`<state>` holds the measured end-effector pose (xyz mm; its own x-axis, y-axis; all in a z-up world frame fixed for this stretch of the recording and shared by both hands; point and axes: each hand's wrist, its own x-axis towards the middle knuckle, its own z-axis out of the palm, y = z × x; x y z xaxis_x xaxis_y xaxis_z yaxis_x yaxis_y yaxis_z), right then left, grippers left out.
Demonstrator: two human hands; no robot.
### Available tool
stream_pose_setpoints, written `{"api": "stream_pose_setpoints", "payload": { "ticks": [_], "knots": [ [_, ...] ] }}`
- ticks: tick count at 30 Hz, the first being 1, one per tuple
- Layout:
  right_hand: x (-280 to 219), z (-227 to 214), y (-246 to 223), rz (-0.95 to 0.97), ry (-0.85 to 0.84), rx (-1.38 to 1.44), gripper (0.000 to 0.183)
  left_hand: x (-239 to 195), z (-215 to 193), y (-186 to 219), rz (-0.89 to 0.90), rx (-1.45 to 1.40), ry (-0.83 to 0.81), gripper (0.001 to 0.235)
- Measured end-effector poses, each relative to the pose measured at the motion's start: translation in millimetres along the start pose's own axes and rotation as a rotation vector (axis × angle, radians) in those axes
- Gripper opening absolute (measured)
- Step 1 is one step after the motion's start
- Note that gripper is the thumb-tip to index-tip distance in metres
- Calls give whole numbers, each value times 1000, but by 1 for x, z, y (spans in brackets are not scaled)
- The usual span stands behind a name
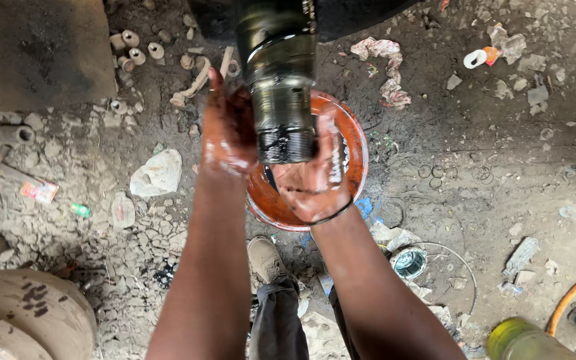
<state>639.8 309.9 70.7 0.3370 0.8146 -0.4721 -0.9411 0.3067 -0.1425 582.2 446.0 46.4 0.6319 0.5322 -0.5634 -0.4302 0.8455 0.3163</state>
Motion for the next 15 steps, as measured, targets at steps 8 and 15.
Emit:
{"api": "stream_pose_setpoints", "payload": {
  "ticks": [8,15],
  "knots": [
    [25,-8,31,243,-570,20,95,-27,-57,45,76,100,-213,70],
    [18,-48,90,484,-194,-101,49,-89,-133,30,135,-95,-100,63]
  ]
}}
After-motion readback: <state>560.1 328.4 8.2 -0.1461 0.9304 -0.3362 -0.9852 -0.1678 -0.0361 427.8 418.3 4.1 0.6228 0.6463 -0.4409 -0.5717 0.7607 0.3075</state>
